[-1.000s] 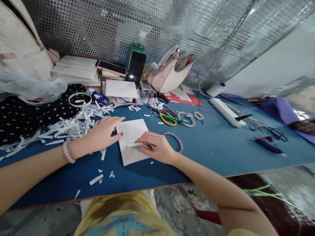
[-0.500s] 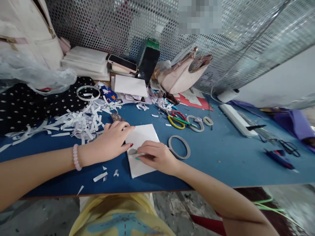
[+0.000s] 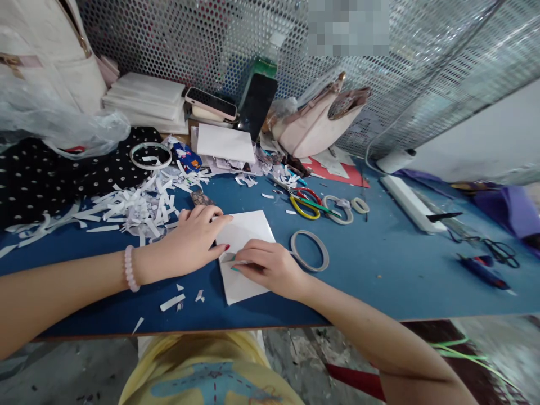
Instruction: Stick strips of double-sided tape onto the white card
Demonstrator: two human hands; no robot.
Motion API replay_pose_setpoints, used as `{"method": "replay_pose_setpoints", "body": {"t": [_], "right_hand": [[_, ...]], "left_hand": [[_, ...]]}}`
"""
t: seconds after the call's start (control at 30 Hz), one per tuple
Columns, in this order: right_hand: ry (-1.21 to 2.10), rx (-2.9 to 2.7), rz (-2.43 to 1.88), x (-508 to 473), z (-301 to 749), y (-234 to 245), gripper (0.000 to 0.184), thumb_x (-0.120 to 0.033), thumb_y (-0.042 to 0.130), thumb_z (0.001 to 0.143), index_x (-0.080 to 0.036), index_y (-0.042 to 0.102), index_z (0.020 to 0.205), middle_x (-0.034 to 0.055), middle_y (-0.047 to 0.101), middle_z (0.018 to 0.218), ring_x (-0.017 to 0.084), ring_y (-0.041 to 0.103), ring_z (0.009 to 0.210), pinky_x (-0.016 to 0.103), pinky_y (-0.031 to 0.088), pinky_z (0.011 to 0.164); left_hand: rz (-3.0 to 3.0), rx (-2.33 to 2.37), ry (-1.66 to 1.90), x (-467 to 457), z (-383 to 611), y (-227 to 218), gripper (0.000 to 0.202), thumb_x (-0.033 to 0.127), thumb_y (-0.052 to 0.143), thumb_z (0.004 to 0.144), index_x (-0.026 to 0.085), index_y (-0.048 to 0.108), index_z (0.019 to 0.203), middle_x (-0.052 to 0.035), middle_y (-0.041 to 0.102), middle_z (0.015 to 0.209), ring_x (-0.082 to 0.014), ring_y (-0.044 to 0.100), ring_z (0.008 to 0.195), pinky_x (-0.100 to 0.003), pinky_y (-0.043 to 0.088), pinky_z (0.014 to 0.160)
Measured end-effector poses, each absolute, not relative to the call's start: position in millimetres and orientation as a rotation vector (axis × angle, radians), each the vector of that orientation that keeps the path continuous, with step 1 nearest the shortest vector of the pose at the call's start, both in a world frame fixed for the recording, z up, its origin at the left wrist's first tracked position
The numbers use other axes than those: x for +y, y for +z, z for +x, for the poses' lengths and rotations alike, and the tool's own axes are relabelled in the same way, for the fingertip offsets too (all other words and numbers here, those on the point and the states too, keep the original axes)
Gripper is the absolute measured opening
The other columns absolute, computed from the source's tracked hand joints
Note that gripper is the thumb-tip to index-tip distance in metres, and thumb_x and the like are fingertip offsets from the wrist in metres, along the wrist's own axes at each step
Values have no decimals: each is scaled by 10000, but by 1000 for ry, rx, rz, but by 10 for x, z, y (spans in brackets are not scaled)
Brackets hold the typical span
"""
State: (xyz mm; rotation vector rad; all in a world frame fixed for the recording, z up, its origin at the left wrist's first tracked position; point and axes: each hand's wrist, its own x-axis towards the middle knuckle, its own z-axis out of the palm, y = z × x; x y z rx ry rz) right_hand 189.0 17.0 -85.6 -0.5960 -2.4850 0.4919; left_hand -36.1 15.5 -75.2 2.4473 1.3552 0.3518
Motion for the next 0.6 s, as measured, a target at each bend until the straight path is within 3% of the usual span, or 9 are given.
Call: {"method": "replay_pose_setpoints", "body": {"t": [0.6], "right_hand": [[429, -2469, -606, 169, 1909, -870, 166, -257, 558, 990, -170, 677, 913, 64, 687, 786, 149, 654, 689, 239, 530, 611]], "left_hand": [[2454, 1345, 342, 143, -361, -740, 428, 363, 481, 968, 201, 503, 1364, -144, 501, 1365, -344, 461, 1236, -486, 386, 997]]}}
